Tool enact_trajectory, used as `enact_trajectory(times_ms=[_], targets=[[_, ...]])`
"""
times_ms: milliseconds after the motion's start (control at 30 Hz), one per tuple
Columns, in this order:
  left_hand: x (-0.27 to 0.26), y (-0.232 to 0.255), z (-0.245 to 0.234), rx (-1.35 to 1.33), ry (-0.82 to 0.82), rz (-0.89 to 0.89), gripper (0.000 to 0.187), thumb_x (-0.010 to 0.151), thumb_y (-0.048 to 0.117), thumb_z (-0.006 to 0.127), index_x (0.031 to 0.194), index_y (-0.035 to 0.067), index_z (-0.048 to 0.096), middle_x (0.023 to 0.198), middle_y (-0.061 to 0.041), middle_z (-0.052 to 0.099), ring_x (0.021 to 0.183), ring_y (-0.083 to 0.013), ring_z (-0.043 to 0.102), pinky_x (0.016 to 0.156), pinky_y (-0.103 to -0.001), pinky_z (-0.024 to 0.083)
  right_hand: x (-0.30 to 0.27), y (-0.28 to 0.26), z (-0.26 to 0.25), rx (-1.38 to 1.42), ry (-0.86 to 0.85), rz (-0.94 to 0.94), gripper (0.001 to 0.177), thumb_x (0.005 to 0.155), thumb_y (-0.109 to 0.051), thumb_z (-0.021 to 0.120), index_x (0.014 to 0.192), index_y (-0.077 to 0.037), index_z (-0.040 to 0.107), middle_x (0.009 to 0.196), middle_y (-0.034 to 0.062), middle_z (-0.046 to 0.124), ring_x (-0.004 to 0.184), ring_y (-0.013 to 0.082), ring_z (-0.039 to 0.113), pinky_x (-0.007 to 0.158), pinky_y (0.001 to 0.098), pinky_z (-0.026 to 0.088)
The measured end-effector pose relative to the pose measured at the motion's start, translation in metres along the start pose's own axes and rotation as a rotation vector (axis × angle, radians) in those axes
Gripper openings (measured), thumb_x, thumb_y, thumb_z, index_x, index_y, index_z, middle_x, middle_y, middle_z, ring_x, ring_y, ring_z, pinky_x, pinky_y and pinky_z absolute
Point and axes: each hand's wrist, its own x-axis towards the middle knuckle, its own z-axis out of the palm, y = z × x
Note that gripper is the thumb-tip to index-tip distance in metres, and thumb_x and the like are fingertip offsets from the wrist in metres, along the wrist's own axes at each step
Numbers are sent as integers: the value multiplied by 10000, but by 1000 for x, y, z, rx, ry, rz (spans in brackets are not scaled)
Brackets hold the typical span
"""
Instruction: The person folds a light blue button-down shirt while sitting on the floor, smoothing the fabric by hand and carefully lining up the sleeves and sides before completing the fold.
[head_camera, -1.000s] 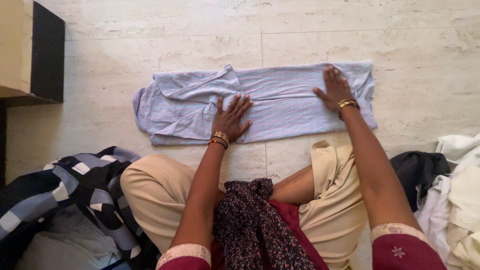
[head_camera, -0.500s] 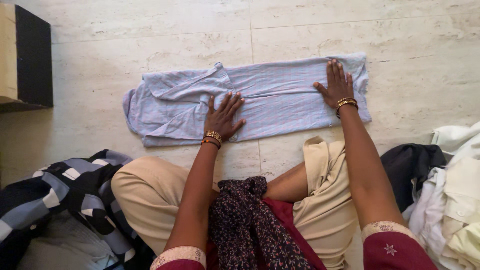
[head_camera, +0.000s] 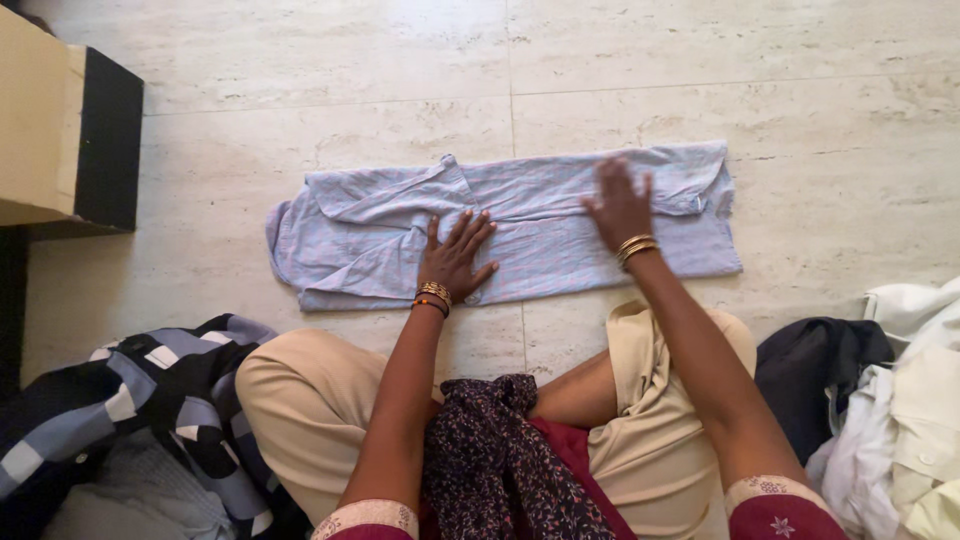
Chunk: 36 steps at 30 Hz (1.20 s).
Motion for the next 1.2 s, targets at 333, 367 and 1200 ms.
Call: enact_trajectory(times_ms=[333,367,1200], targets=[[1,2,-2,42,-22,-11,714,950,617,497,1572,296,361,1682,91,275,1562,-126,199,1246,-594,24,-32,-96,-25,-15,-205,-370,866,982,-696,319,1638,-160,136,1714,42,125,1572,213,87,1239,512,26],[1,2,-1,40,-31,-15,710,949,621,491,1569,300,359,1678,94,273,1556,-125,197,1245,-597,25,-33,-95,-27,-16,-206,-369,866,982,-696,319,1638,-160,136,1714,42,125,1572,213,87,1239,512,26],[0,-3,2,6,-11,18,894,847,780,543,1571,288,363,1684,66,272,1561,-155,199,1239,-615,1,-6,3,-47,-128,-607,-198,1517,473,-953,670,1622,-308,-83,1712,51,-152,1550,373,-162,1149,747,-7]])
